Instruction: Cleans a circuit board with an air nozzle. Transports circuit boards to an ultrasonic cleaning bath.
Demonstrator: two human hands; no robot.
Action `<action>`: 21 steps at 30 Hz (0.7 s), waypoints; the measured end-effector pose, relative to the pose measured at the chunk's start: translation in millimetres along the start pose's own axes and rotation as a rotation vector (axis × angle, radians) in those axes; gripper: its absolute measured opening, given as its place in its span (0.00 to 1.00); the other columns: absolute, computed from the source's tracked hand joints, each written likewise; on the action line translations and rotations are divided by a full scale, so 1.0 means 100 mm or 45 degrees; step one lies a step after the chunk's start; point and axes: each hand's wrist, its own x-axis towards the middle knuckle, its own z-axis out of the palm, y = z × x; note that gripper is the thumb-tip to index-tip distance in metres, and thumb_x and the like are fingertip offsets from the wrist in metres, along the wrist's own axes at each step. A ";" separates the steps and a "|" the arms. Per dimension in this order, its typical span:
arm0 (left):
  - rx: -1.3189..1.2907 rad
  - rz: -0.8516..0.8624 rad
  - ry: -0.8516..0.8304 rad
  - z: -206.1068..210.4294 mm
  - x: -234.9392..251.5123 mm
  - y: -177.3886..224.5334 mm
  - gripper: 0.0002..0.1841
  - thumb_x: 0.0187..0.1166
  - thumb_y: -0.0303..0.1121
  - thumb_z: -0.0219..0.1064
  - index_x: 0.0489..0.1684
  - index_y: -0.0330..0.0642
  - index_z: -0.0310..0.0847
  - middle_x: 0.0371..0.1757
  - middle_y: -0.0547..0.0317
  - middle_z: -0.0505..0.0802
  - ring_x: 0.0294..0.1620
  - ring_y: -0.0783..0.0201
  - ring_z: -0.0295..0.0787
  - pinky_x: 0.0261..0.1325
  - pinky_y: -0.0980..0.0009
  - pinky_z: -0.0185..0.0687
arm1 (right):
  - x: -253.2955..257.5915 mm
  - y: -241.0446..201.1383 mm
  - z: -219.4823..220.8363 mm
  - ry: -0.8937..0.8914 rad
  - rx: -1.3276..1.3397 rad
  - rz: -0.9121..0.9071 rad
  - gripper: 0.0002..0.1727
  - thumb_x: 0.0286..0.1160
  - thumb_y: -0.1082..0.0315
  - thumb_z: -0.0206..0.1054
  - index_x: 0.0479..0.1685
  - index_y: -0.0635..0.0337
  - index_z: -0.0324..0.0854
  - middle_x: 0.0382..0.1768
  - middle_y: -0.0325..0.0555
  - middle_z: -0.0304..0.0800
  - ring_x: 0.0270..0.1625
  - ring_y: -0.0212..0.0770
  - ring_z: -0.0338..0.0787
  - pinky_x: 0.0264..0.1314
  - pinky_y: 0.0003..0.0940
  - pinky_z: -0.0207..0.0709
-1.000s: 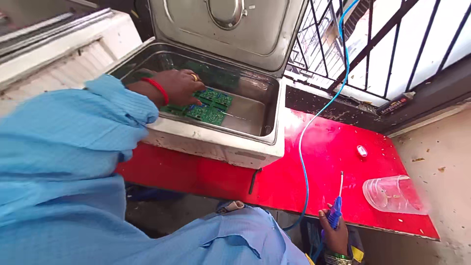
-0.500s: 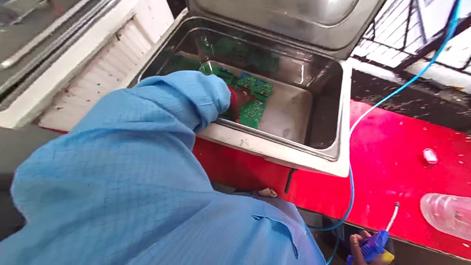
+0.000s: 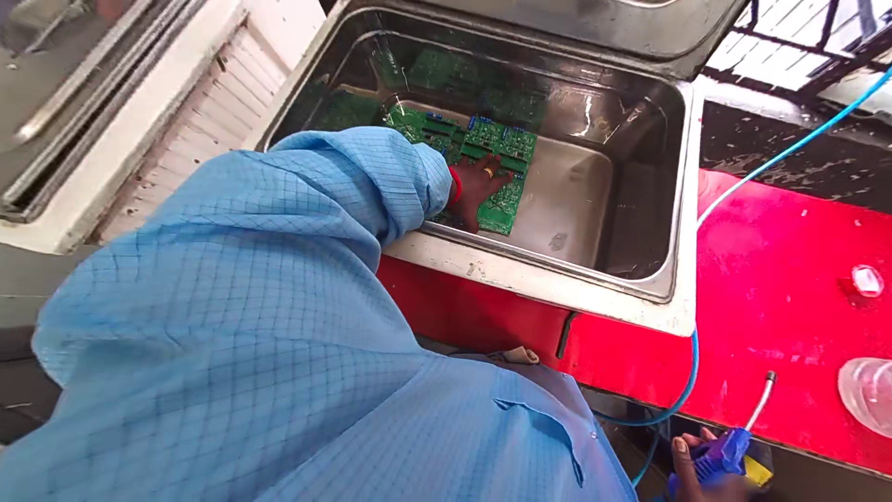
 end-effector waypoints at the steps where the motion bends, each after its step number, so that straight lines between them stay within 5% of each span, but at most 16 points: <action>1: 0.008 0.003 0.004 0.00 0.01 0.01 0.67 0.57 0.57 0.86 0.97 0.46 0.38 0.94 0.28 0.44 0.94 0.29 0.36 0.85 0.28 0.47 | -0.01 0.03 0.00 0.006 0.008 -0.014 0.36 0.67 0.67 0.72 0.71 0.84 0.63 0.52 0.45 0.86 0.52 0.17 0.86 0.59 0.15 0.80; 6: 0.038 -0.018 -0.027 -0.04 -0.01 0.06 0.58 0.59 0.56 0.85 0.93 0.50 0.54 0.93 0.28 0.46 0.93 0.28 0.42 0.81 0.30 0.58 | -0.03 0.06 0.03 0.016 0.035 0.015 0.37 0.66 0.67 0.73 0.71 0.82 0.65 0.51 0.42 0.87 0.52 0.16 0.86 0.59 0.14 0.80; 9: 0.103 0.052 -0.042 -0.07 -0.02 0.08 0.52 0.61 0.56 0.84 0.88 0.44 0.62 0.92 0.28 0.52 0.90 0.24 0.49 0.75 0.32 0.69 | -0.05 0.07 0.04 0.021 0.028 0.016 0.36 0.67 0.67 0.73 0.72 0.83 0.65 0.52 0.43 0.87 0.53 0.16 0.85 0.59 0.14 0.79; 13: 0.250 0.141 -0.096 -0.28 -0.17 0.22 0.44 0.72 0.48 0.76 0.85 0.33 0.62 0.82 0.25 0.70 0.72 0.26 0.78 0.64 0.34 0.77 | -0.02 0.07 0.01 0.014 0.028 0.017 0.38 0.66 0.66 0.73 0.72 0.83 0.64 0.50 0.43 0.87 0.51 0.15 0.85 0.58 0.14 0.80; 17: 0.156 0.052 0.075 -0.64 -0.47 0.31 0.26 0.81 0.39 0.64 0.74 0.34 0.73 0.52 0.31 0.89 0.53 0.30 0.88 0.52 0.32 0.77 | 0.02 0.12 -0.02 0.015 0.012 0.003 0.38 0.66 0.65 0.74 0.71 0.83 0.66 0.49 0.43 0.88 0.51 0.16 0.86 0.59 0.15 0.80; 21: 0.041 -0.070 0.405 -0.80 -0.58 0.15 0.19 0.90 0.37 0.53 0.69 0.34 0.78 0.54 0.25 0.88 0.58 0.24 0.86 0.55 0.27 0.75 | 0.09 0.07 0.04 0.001 -0.025 -0.021 0.38 0.64 0.61 0.75 0.70 0.81 0.69 0.50 0.47 0.88 0.51 0.19 0.86 0.58 0.16 0.79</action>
